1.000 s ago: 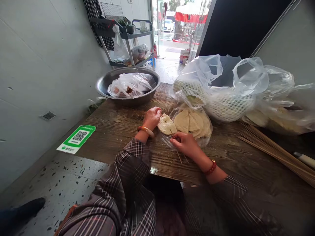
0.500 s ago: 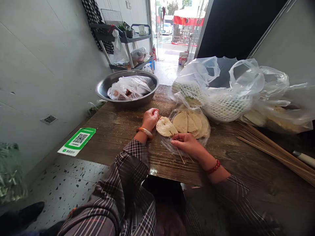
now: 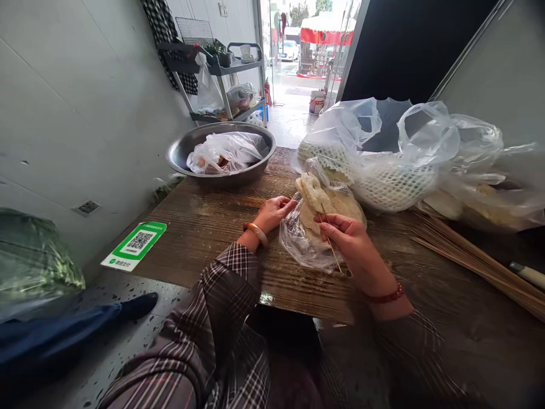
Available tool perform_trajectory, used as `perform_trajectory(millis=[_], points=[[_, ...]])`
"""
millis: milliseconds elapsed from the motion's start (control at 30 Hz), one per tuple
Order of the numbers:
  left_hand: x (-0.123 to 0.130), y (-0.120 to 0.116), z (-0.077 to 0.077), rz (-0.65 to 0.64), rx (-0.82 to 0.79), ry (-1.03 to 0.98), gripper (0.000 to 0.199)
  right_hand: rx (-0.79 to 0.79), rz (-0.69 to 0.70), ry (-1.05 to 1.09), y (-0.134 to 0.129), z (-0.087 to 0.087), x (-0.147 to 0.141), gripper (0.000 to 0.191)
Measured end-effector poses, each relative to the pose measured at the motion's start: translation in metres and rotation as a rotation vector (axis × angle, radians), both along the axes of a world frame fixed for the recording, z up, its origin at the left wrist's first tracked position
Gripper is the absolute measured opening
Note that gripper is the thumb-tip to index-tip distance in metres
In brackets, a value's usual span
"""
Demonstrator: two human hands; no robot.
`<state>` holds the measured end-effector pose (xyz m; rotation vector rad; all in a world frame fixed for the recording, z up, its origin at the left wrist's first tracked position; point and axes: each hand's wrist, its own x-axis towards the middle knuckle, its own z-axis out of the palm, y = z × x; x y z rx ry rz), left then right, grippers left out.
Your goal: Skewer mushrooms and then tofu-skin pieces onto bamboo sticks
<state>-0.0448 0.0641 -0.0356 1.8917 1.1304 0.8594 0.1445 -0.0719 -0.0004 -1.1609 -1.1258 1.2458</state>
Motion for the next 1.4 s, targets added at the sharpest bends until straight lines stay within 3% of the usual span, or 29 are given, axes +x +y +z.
perform_trajectory(millis=[200, 400, 600, 800, 967, 1133, 1267, 1400], points=[[0.006, 0.002, -0.007, 0.158, -0.031, -0.148, 0.018, 0.043, -0.003, -0.158, 0.002, -0.006, -0.003, 0.036], [-0.009, 0.015, 0.001, 0.447, 0.002, -0.381, 0.012, 0.036, 0.057, -0.256, 0.001, -0.006, -0.012, 0.034], [-0.011, 0.015, 0.003, 0.425, 0.07, -0.312, 0.011, -0.018, 0.132, -0.33, 0.003, -0.015, -0.024, 0.027], [-0.016, 0.02, 0.0, 0.484, 0.112, -0.23, 0.012, -0.095, 0.127, -0.272, -0.003, -0.013, -0.022, 0.031], [-0.014, 0.017, 0.002, 0.462, 0.107, -0.235, 0.012, 0.003, 0.02, -0.407, -0.011, -0.019, -0.024, 0.028], [-0.003, 0.005, 0.009, 0.339, 0.151, -0.207, 0.011, 0.055, 0.087, -0.566, -0.007, -0.03, -0.028, 0.023], [-0.002, -0.002, 0.014, 0.292, 0.159, -0.155, 0.02, 0.03, 0.127, -0.536, -0.002, -0.034, -0.028, 0.023], [-0.006, -0.001, 0.016, 0.344, 0.164, -0.133, 0.024, 0.028, 0.042, -0.508, -0.007, -0.033, -0.027, 0.024]])
